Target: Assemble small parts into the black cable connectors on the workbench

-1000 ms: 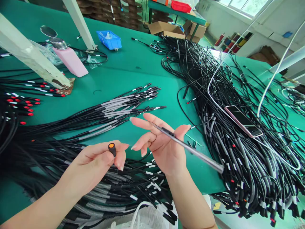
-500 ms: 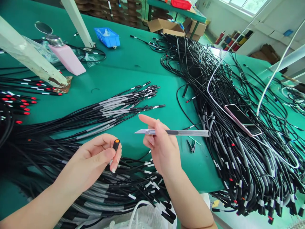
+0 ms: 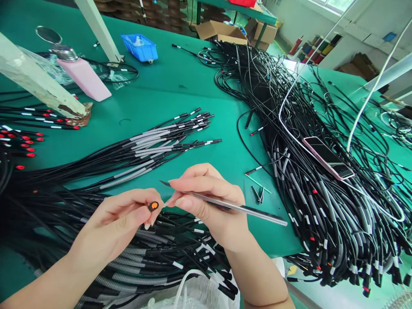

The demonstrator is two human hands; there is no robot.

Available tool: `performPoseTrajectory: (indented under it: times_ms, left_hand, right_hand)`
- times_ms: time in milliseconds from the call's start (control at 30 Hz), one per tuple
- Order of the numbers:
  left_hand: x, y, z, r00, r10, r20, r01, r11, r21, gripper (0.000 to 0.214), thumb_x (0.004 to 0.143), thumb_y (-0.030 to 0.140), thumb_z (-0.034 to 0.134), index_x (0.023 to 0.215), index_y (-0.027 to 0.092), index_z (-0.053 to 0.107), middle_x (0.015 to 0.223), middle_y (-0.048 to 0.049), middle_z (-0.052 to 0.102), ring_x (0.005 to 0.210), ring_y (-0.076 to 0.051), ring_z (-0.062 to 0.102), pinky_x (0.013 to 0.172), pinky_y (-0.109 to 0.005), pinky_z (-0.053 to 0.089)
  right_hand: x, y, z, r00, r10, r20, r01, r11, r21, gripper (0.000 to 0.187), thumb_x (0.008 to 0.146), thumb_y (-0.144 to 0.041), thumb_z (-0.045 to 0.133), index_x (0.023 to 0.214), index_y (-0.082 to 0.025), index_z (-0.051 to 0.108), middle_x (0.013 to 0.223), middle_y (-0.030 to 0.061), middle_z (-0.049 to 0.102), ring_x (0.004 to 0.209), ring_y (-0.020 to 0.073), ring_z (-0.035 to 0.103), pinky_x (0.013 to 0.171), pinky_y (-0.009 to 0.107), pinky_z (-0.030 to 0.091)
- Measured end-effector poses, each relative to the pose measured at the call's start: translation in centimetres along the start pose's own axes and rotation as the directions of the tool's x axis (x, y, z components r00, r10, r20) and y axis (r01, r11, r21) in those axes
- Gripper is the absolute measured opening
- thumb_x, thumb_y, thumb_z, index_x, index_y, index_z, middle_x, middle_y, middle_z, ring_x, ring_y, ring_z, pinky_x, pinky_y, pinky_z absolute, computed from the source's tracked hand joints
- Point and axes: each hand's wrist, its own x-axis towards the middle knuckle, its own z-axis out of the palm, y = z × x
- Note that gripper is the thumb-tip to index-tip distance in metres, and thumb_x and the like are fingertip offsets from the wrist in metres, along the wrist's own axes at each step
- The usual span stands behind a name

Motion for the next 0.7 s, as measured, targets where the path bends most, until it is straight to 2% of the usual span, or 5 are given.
performPoseTrajectory:
  times_ms: [167, 300, 500, 600, 700]
  left_hand:
    - [-0.1, -0.2, -0.1, 0.998, -0.025, -0.059, 0.025, 1.0, -0.002, 0.018, 0.079, 0.047, 0.095, 0.087, 0.032, 0.093, 0.069, -0.0025, 0.074, 0.062, -0.015, 0.056, 0.059, -0.027, 0.048]
    - [-0.2, -0.2, -0.2, 0.997, -0.033, -0.074, 0.033, 0.999, -0.001, 0.017, 0.078, 0.048, 0.095, 0.087, 0.033, 0.093, 0.074, -0.0027, 0.077, 0.064, -0.015, 0.056, 0.059, -0.027, 0.046]
    - [0.0, 0.0, 0.2, 0.997, -0.023, -0.08, 0.024, 1.0, 0.01, 0.019, 0.076, 0.051, 0.097, 0.085, 0.035, 0.093, 0.073, -0.001, 0.077, 0.06, -0.011, 0.055, 0.059, -0.023, 0.046]
    - [0.0, 0.0, 0.4, 0.996, -0.021, -0.09, 0.024, 0.999, 0.025, 0.021, 0.074, 0.054, 0.097, 0.082, 0.035, 0.093, 0.068, -0.0006, 0.075, 0.06, -0.011, 0.055, 0.058, -0.023, 0.044]
    - [-0.1, -0.1, 0.1, 0.997, -0.017, -0.078, 0.02, 0.999, 0.045, 0.019, 0.078, 0.054, 0.094, 0.085, 0.037, 0.093, 0.063, 0.0006, 0.069, 0.061, -0.012, 0.055, 0.059, -0.024, 0.043]
  right_hand:
    - [-0.3, -0.6, 1.1, 0.997, 0.007, -0.083, -0.002, 0.998, 0.066, 0.008, 0.092, -0.027, 0.088, 0.098, -0.032, 0.086, 0.092, 0.0022, 0.087, 0.087, 0.0243, 0.085, 0.083, 0.044, 0.072]
    - [-0.8, -0.7, 1.9, 0.989, 0.036, -0.141, -0.025, 0.996, 0.082, 0.008, 0.092, -0.026, 0.087, 0.095, -0.029, 0.082, 0.089, 0.0024, 0.088, 0.081, 0.0258, 0.086, 0.08, 0.048, 0.074]
    - [-1.1, -0.7, 2.0, 0.99, 0.031, -0.139, -0.02, 0.997, 0.076, 0.01, 0.094, -0.02, 0.084, 0.098, -0.028, 0.079, 0.091, 0.0011, 0.088, 0.082, 0.0214, 0.086, 0.077, 0.039, 0.074]
    - [-1.0, -0.5, 2.0, 0.991, -0.033, -0.132, 0.04, 0.998, 0.055, 0.012, 0.093, -0.017, 0.085, 0.099, -0.025, 0.079, 0.091, 0.0019, 0.089, 0.081, 0.0213, 0.086, 0.074, 0.036, 0.075]
    - [-0.9, -0.3, 2.0, 0.991, -0.085, -0.103, 0.095, 0.992, 0.087, 0.016, 0.095, -0.011, 0.081, 0.104, -0.024, 0.079, 0.094, 0.0008, 0.089, 0.085, 0.0191, 0.087, 0.077, 0.032, 0.074]
